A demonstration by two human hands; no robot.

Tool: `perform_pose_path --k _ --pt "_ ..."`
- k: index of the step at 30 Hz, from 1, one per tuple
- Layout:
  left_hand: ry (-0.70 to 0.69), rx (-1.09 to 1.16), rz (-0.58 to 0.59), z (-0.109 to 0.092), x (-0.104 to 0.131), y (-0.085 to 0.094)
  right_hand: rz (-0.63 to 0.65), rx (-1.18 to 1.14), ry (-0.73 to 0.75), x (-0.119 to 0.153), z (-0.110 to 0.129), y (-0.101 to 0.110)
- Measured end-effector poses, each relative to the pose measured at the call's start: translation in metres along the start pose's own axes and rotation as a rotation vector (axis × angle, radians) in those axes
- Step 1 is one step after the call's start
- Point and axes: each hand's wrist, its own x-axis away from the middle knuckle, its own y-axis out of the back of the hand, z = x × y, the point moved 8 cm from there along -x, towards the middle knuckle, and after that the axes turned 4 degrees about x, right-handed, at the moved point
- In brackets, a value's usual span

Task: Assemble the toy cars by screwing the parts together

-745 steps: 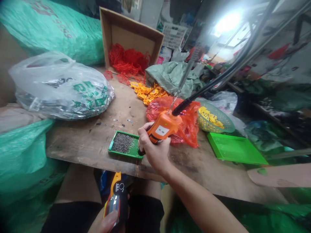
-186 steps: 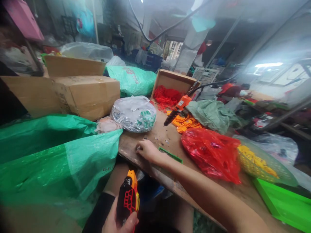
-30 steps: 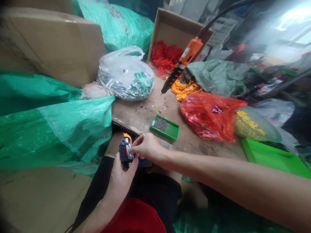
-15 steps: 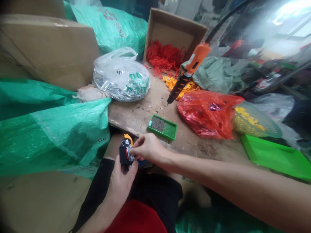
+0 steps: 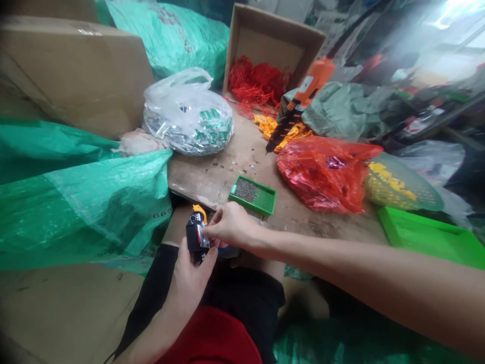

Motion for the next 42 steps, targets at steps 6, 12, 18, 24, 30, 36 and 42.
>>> perform_pose_path --k 6,12,18,24,30,36,42 --pt "-0.044 -0.031 -0.015 -0.009 -0.001 0.000 -0.006 0.010 0.032 -0.003 0.000 0.000" --pt "-0.107 -0.062 -0.050 -0.004 0.003 0.000 -0.125 -0.022 0.060 0.000 -0.009 -0.004" --pt "-0.095 -0.066 -0.084 0.004 0.008 0.000 -0.095 -0.075 0.048 -0.005 -0.021 -0.015" --pt "-0.038 -0.002 -0.072 0.005 0.007 0.003 -0.066 -0.126 0.035 -0.006 -0.025 -0.016" --pt "0.016 0.114 -0.019 0.009 0.008 0.002 -0.093 -0.156 0.029 -0.001 -0.025 -0.011" --pt "0.043 0.314 0.087 0.003 0.008 -0.002 0.039 -0.263 0.077 0.002 -0.017 -0.013" --pt "0.116 0.502 0.180 -0.004 0.010 -0.007 0.233 -0.450 0.110 0.006 -0.011 -0.021"
